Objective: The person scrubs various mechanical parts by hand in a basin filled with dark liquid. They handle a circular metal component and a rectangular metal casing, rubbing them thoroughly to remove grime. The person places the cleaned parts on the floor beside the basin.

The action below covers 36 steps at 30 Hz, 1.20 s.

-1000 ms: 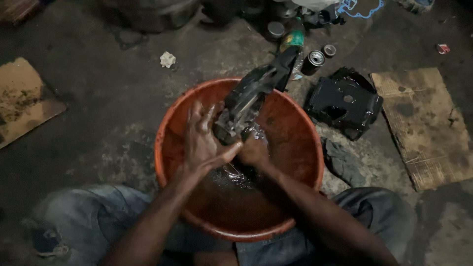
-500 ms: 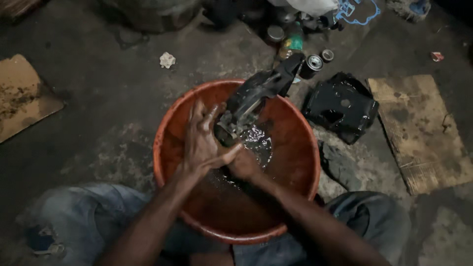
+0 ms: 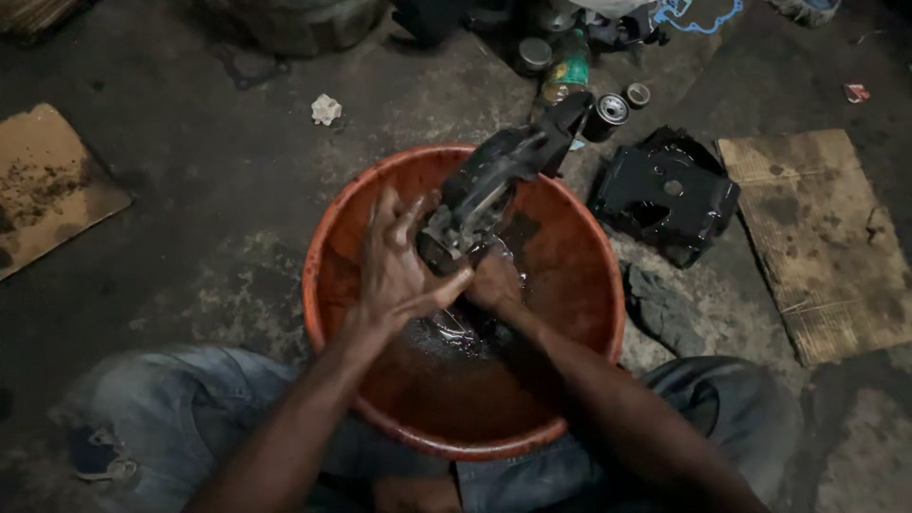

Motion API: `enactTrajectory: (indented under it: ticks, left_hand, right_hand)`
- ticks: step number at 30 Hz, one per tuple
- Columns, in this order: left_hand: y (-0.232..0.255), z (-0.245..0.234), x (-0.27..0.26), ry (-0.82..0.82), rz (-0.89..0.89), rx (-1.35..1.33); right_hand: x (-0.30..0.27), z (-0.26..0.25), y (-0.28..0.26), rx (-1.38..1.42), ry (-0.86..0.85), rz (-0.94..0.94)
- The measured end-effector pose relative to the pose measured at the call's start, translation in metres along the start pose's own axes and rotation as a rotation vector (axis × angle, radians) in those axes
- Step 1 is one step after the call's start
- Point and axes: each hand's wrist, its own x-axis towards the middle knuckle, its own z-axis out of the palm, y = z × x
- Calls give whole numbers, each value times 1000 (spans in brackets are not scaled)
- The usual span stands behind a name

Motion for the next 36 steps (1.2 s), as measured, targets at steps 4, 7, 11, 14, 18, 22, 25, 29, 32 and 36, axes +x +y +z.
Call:
enactTrajectory:
  ticks: [4, 7, 11, 14, 18, 22, 25, 29, 32, 36]
  left_hand:
    - [0, -1, 7, 80, 97, 2]
    - [3, -8, 5, 1, 35, 12]
    - [-4, -9, 9, 116, 160, -77]
    - [-9, -10, 9, 75, 75, -61]
    - [-11, -12, 10, 80, 17, -84]
    - [-11, -14, 15, 124, 94, -133]
    - [-13, -22, 20, 53, 107, -172]
    - [-6, -33, 23, -79, 112, -216]
    - [-10, -39, 21, -115, 96, -68]
    - [-19, -32, 15, -115, -12, 82]
  right_hand:
    - [-20, 38, -7, 67, 108, -298]
    - [-17, 19, -1, 82, 185, -143]
    - [-1, -44, -5, 67, 107, 317]
    - [-17, -51, -32, 35, 101, 284]
    - [-33, -62, -39, 30, 16, 317]
    - [-35, -75, -29, -122, -86, 294]
    - [-31, -96, -10, -220, -71, 334]
    - [-38, -94, -9, -305, -67, 249]
    - [-51, -103, -33, -233, -58, 166]
    - [-68, -99, -85, -168, -104, 63]
